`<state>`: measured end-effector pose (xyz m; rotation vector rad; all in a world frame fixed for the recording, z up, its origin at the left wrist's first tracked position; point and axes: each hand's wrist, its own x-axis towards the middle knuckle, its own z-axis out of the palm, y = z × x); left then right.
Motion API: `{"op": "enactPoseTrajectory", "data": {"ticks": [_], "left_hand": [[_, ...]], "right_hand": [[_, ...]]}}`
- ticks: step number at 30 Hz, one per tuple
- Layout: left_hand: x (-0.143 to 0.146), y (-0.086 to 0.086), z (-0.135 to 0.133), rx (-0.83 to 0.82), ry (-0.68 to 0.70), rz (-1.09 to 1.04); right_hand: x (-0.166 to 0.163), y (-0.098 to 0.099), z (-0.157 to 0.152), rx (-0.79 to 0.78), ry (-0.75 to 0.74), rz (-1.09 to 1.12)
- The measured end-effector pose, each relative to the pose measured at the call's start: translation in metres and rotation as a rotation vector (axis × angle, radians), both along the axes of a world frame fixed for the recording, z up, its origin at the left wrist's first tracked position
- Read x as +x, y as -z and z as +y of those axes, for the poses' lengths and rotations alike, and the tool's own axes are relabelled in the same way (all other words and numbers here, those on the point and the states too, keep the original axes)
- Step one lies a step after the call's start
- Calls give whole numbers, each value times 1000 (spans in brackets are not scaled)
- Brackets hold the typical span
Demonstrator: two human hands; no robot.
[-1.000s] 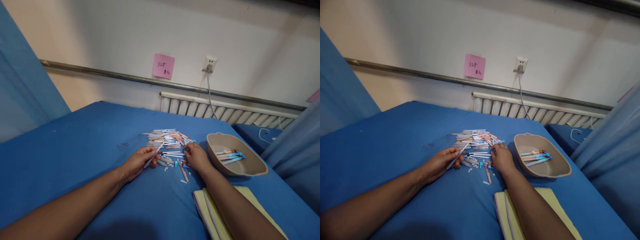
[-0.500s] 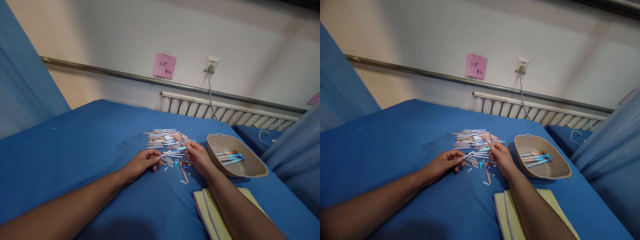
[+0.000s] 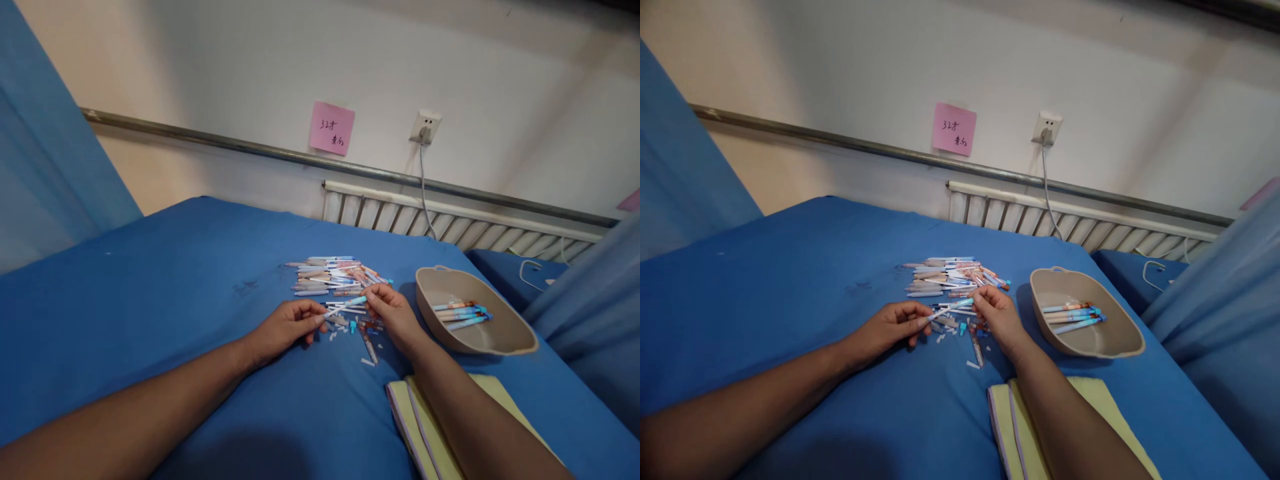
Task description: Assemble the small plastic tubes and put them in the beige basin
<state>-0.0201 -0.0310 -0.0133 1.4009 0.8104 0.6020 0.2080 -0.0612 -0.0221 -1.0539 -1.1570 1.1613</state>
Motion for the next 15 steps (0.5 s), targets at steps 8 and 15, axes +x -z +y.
{"op": "enactPoseTrajectory", "data": {"ticks": [8,15], "left_hand": [[-1,1,0,15,5,24],[-1,-2,-2,40,24,37]], "right_hand": [[0,-4,-3,39,16,-78],[-11,-4,-9,89,-11,-242]]}}
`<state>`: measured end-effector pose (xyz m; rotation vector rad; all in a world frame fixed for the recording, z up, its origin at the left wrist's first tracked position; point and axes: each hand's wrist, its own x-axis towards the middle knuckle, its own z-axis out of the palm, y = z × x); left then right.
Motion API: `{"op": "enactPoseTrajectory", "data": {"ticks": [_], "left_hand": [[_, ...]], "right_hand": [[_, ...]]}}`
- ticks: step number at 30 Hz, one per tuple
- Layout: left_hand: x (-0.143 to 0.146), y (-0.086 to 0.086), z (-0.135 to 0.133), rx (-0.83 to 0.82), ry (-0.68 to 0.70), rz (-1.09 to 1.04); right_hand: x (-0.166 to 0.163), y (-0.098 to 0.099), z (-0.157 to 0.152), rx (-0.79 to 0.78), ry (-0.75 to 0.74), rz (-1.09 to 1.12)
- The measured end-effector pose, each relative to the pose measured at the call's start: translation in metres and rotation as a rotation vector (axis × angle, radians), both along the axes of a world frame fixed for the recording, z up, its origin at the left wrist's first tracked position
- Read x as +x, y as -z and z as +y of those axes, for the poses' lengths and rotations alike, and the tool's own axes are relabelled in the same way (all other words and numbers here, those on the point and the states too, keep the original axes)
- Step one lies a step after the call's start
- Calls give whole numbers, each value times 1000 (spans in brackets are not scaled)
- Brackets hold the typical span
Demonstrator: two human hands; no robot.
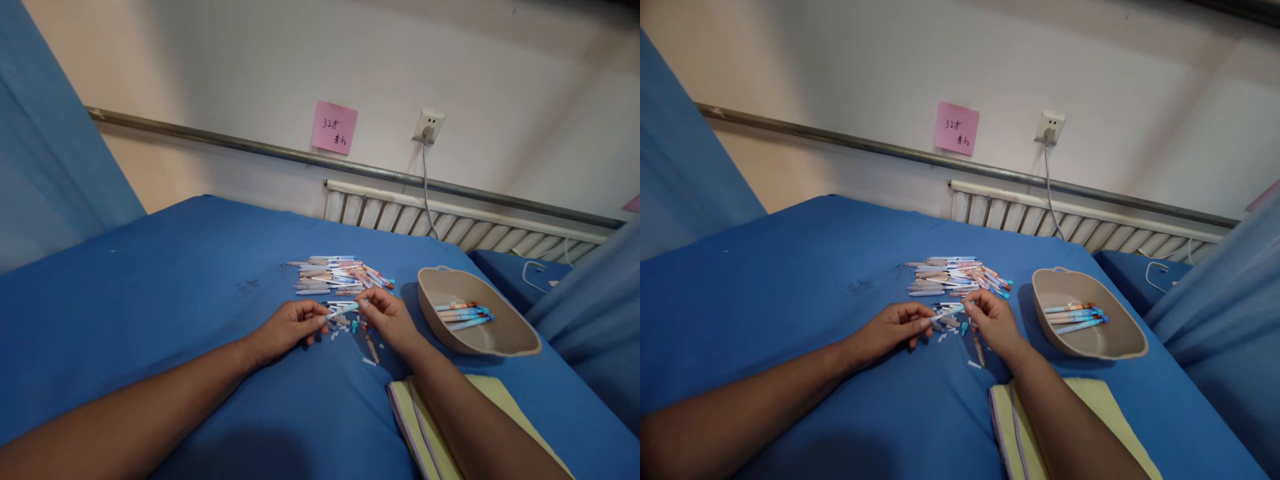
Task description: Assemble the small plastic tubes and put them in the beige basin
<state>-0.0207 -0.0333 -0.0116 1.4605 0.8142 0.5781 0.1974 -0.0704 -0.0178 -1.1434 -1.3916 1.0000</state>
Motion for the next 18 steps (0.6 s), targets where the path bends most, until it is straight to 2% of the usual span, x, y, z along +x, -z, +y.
{"op": "enactPoseTrajectory", "data": {"ticks": [7,18], "left_hand": [[-1,3,1,-5,33,-17],[-2,-3,-2,-29,88,-51]], "right_hand": [[-8,-1,-8,68,-4,-181],[-8,2,-6,21,-80,-120]]}}
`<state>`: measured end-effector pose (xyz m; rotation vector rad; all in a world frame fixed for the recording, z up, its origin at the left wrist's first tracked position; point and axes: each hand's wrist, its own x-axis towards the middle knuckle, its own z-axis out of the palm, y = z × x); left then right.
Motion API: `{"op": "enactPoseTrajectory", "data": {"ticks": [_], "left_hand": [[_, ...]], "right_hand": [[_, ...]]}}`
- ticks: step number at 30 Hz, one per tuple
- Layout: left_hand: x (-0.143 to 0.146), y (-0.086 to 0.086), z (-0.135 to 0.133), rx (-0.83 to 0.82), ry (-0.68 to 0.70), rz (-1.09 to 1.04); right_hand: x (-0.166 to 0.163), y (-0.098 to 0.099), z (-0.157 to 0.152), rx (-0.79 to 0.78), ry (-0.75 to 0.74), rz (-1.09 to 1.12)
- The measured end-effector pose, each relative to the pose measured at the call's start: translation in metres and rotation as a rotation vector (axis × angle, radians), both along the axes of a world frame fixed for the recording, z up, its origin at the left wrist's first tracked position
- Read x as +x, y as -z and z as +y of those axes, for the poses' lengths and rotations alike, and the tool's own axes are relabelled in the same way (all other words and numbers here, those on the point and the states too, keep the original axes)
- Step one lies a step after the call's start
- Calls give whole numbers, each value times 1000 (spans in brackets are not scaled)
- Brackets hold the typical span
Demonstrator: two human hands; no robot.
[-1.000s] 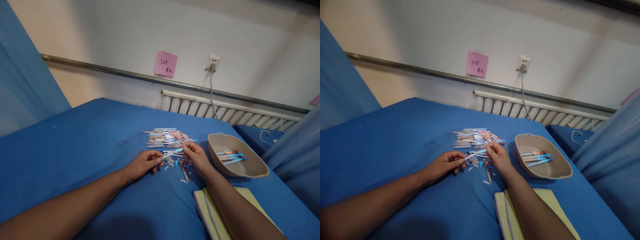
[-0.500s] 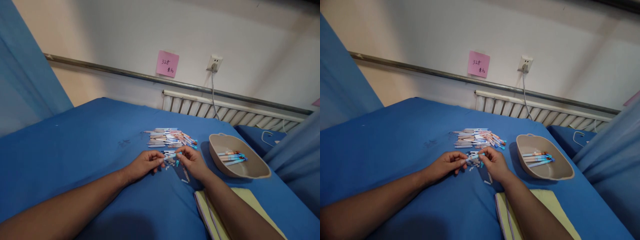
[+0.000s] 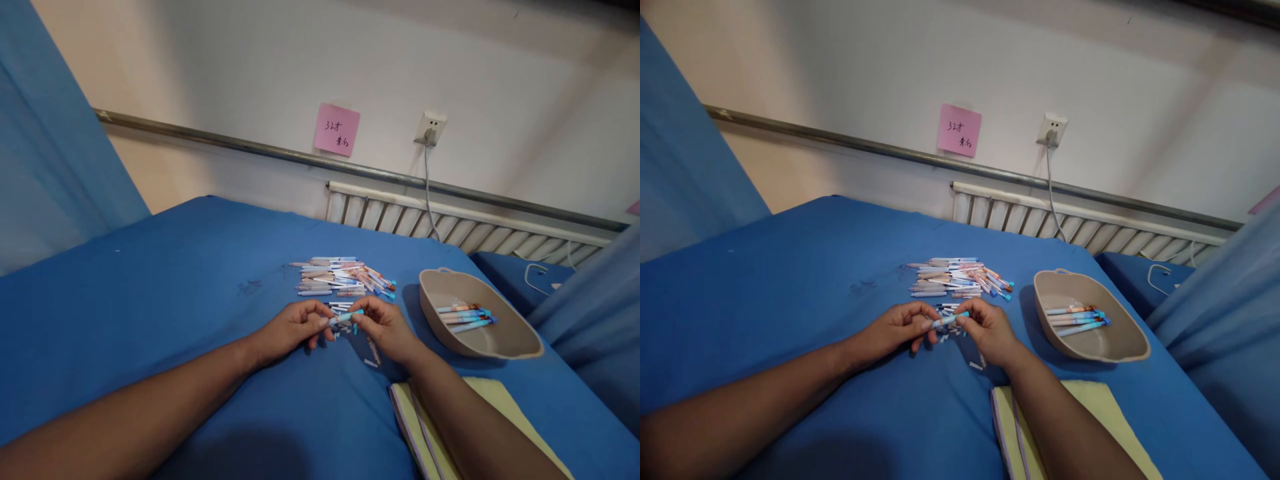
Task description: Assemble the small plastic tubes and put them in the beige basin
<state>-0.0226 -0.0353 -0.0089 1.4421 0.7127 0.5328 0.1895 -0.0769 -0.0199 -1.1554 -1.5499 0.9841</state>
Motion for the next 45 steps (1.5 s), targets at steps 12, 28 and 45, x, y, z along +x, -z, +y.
{"op": "enactPoseTrajectory", "data": {"ticks": [12,28,45], "left_hand": [[2,2,-1,17,-35,29],[1,-5,1,-40,-182,140],[0,-3,-1,-47,-216,-58]], "right_hand": [[-6,-9,-7,280,-139,-346],[-6,-3,-6,327,14,-359],[-5,-1,-5,336,36,-384]]}}
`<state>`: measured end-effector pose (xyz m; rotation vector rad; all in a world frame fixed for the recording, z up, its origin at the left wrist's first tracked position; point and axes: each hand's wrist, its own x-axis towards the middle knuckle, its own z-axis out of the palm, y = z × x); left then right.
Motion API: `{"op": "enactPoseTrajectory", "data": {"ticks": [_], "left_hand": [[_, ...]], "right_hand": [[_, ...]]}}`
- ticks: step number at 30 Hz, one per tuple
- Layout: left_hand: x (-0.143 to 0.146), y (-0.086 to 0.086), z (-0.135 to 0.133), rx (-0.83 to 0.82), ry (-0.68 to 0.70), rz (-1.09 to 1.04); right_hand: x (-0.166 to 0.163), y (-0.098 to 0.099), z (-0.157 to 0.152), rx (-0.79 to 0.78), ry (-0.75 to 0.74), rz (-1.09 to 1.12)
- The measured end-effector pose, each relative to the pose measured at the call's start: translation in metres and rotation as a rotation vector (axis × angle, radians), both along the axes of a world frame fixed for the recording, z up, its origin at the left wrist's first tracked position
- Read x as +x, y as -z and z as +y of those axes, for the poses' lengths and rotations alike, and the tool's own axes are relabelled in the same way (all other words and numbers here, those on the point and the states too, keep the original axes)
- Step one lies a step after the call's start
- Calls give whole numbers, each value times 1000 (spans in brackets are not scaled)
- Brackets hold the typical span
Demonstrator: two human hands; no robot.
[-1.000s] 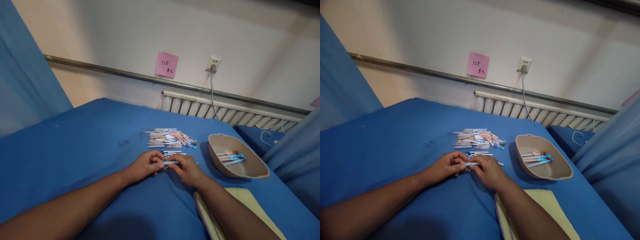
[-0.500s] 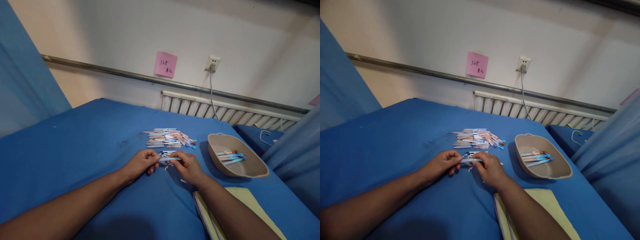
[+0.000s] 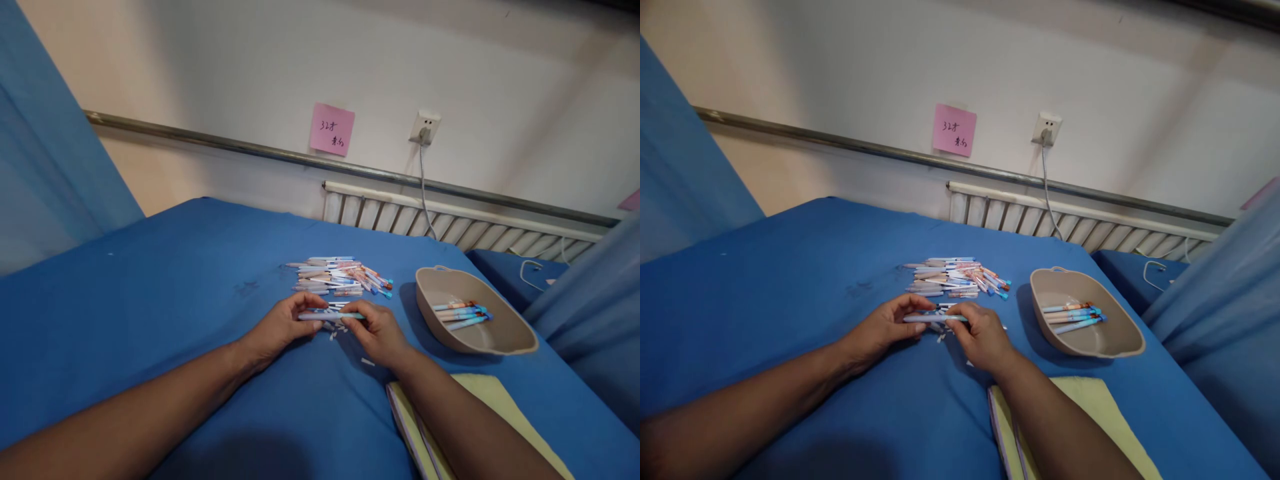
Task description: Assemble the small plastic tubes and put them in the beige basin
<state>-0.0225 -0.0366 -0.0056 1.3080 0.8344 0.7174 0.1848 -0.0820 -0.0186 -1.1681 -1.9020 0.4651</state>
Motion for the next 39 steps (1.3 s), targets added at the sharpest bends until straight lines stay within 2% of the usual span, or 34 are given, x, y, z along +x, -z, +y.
{"op": "enactPoseTrajectory", "data": {"ticks": [4,9,11,15,19,21,24,26,30,33,36,39], "left_hand": [[1,1,1,-95,41,85],[-1,4,2,26,16,18],[-1,5,1,9,21,-6],[0,6,2,-54,92,95],[1,2,3,46,95,142],[1,-1,0,92,139,161],[2,-5,-7,98,282,195],[2,-6,-10,75,337,210],[0,-5,-3,19,243,135],[-2,-3,7,-16,147,47],[-3,-3,13,-59,64,-22],[-3,-4,14,-91,27,-41]], "right_hand": [[1,1,0,18,-11,-20],[0,0,-1,31,-26,-37],[0,-1,-1,27,-20,-34],[1,0,-1,33,-39,-41],[0,-3,-2,3,-53,-54],[-3,-6,-4,-37,-82,-55],[-5,-10,-7,-102,-153,-19],[-3,-11,-6,-125,-121,56],[16,-6,8,-171,143,229],[33,0,21,-188,274,275],[42,5,28,-211,317,234],[42,9,27,-265,270,134]]}}
